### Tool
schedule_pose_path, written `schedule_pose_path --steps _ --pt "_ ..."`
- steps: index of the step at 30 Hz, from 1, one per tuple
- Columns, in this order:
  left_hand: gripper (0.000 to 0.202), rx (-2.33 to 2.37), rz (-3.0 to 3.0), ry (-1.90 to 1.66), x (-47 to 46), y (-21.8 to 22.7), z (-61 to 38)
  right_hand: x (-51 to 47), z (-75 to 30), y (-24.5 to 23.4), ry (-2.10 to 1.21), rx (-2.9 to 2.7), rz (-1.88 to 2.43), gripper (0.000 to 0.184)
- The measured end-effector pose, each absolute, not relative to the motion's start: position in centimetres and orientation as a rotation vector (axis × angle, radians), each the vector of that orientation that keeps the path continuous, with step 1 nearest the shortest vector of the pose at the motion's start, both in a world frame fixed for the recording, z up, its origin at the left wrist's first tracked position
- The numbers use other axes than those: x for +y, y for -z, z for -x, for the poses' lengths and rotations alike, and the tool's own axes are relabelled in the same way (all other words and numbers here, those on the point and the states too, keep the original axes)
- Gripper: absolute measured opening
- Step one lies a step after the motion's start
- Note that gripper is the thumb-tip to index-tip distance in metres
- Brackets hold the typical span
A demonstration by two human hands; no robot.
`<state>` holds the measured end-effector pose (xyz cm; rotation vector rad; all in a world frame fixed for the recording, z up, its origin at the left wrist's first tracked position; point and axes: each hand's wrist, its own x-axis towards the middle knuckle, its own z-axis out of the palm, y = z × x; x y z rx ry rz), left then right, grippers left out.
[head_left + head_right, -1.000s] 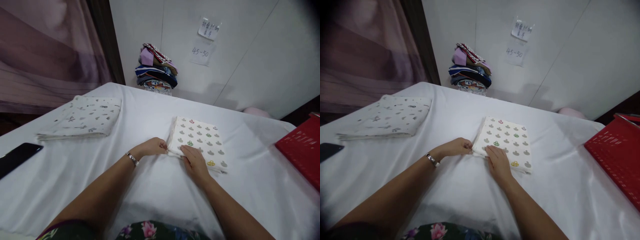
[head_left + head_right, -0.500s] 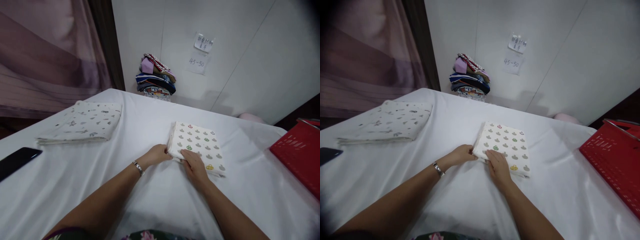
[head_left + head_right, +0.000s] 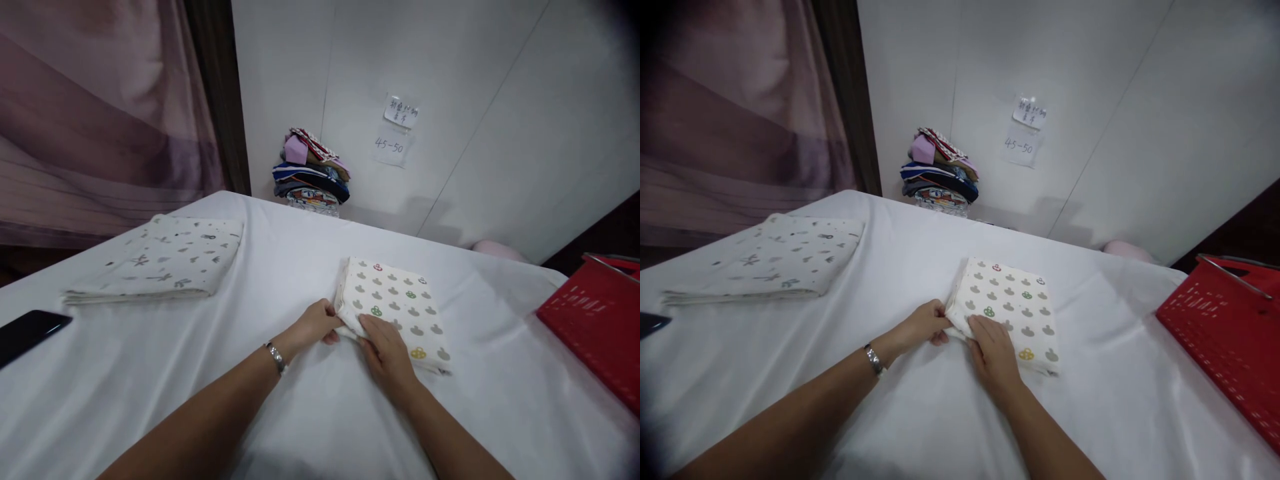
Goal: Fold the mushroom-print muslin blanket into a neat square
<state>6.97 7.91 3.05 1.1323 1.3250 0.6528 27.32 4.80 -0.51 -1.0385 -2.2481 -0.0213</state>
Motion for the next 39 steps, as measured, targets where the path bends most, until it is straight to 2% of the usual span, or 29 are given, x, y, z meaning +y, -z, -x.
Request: schedule_pose_path --steps 7,14,18,22,34,39 --pt "0.031 1.312 -1.145 -0.686 8.2 -2.5 -6.8 4.8 -27.1 0.0 0.085 -2.303 1.008 0.054" --pt "0.043 1.168 -0.947 -0.698 8.2 -4.3 -6.1 4.7 -26.9 -0.5 0.095 -2.39 1.057 0.061" --pt "0.055 1.055 -0.891 -0.666 8.1 -5.2 -6.0 4.6 -26.5 -0.9 0.064 -2.396 1.119 0.058" --pt "0.072 1.167 -0.937 -0.72 7.9 -5.5 -6.6 4.6 -26.3 -1.4 0.057 -2.399 1.132 0.051" --pt "0.069 1.274 -0.954 -0.729 9.3 -3.4 -6.3 4.6 -26.1 -1.6 0.08 -2.409 1.145 0.044" --pt "0.078 1.271 -0.929 -0.737 9.0 -3.7 -6.2 4.4 -26.0 -1.9 0.107 -2.417 1.149 0.042"
